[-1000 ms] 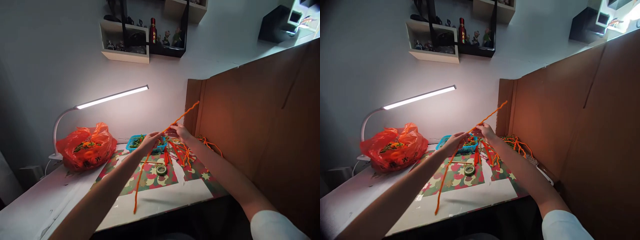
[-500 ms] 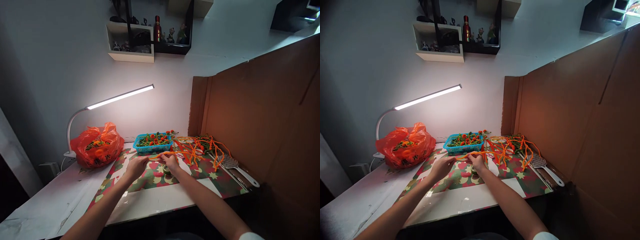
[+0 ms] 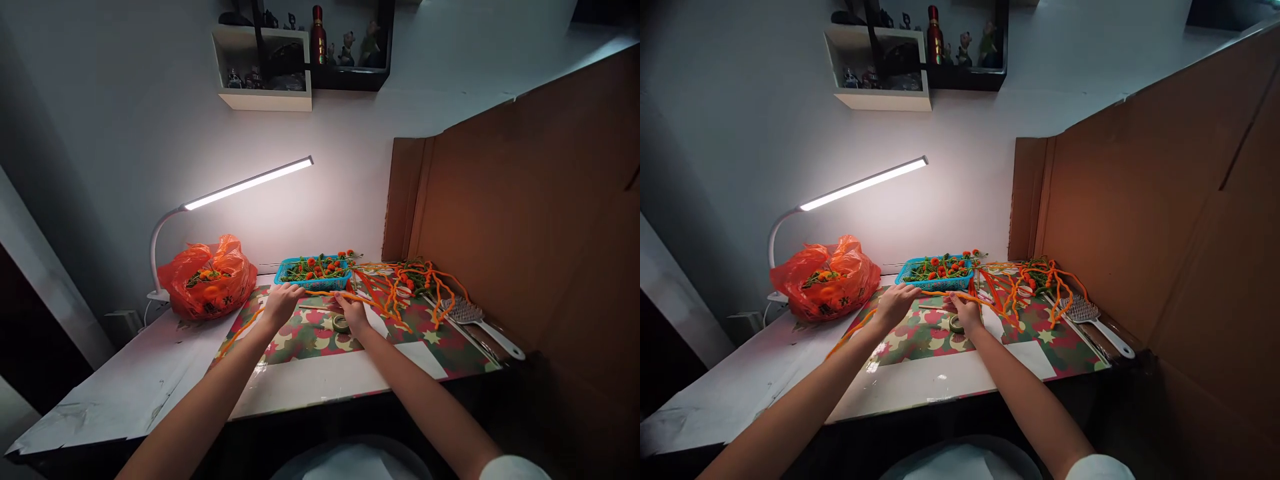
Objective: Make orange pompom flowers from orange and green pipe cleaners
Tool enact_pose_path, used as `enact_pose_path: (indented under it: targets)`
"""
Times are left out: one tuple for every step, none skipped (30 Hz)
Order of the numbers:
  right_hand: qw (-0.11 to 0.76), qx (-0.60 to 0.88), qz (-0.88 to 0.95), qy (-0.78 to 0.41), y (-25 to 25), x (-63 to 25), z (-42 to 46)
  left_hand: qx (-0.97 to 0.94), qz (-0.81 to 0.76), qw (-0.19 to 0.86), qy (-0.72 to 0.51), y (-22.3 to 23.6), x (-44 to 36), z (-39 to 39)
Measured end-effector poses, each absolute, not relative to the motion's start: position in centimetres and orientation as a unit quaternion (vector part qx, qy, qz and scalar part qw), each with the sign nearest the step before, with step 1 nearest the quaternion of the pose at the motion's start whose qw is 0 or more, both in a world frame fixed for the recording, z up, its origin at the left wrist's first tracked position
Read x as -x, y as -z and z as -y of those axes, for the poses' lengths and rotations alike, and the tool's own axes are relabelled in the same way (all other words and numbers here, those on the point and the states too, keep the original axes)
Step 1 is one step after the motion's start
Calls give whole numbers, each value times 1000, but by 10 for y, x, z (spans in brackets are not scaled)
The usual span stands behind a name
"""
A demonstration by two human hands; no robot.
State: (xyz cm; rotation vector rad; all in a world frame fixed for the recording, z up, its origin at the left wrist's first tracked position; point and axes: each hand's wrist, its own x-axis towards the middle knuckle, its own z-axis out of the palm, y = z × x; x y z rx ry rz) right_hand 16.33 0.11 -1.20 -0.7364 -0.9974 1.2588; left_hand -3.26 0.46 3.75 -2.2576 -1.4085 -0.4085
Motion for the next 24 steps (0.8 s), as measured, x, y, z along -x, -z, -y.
enact_pose_path:
  targets:
    - [629,316,439,-558,12,-163,-1,807,525,223,156,-34,31,-4]
    - [621,313,446,-563,12,-162,0,794,542,220,165,-29,30,-4]
    - [612,315,454,-566,13,-161,0,782,558,215,175,-23,28,-3]
    - [602,321,463,-566,13,-159,0,772,571,210,182,-17,26,-3]
    - [595,331,469,-563,14,-158,0,765,583,204,185,-10,25,-3]
    - [592,342,473,-557,14,-157,0,760,590,199,188,-3,24,-3]
    - [592,353,473,-549,14,-157,-1,758,593,194,189,3,24,-3]
    - [595,361,472,-541,14,-157,-2,758,594,190,191,8,24,-4]
    - [598,365,472,-535,14,-157,-3,760,592,186,192,12,26,-5]
    - [600,367,472,-532,13,-158,-4,764,588,182,191,15,27,-6]
    - [600,367,472,-532,13,-160,-5,767,585,179,191,18,30,-7]
    - [598,368,471,-534,13,-161,-6,769,583,176,192,20,31,-8]
    - [597,368,469,-537,12,-163,-7,771,582,172,192,21,33,-9]
    - [597,370,464,-540,12,-165,-8,772,582,169,193,22,34,-9]
    - [600,372,456,-542,11,-167,-8,772,582,167,195,22,35,-9]
    - [604,374,447,-543,11,-168,-9,771,583,165,198,21,35,-9]
    - [608,373,439,-546,11,-170,-10,769,584,165,202,20,34,-9]
    - [611,371,433,-549,11,-171,-10,767,585,165,207,19,34,-8]
    - [613,367,428,-553,11,-172,-11,765,585,164,214,18,34,-7]
    - [611,365,427,-558,11,-173,-11,762,586,163,222,17,34,-6]
    - [607,366,427,-561,11,-174,-12,760,586,161,229,16,35,-5]
    - [603,371,427,-562,12,-175,-13,758,587,161,234,15,35,-5]
    - [600,381,426,-560,13,-175,-14,756,587,162,239,14,36,-4]
    - [599,392,424,-554,14,-176,-16,754,588,165,242,14,36,-3]
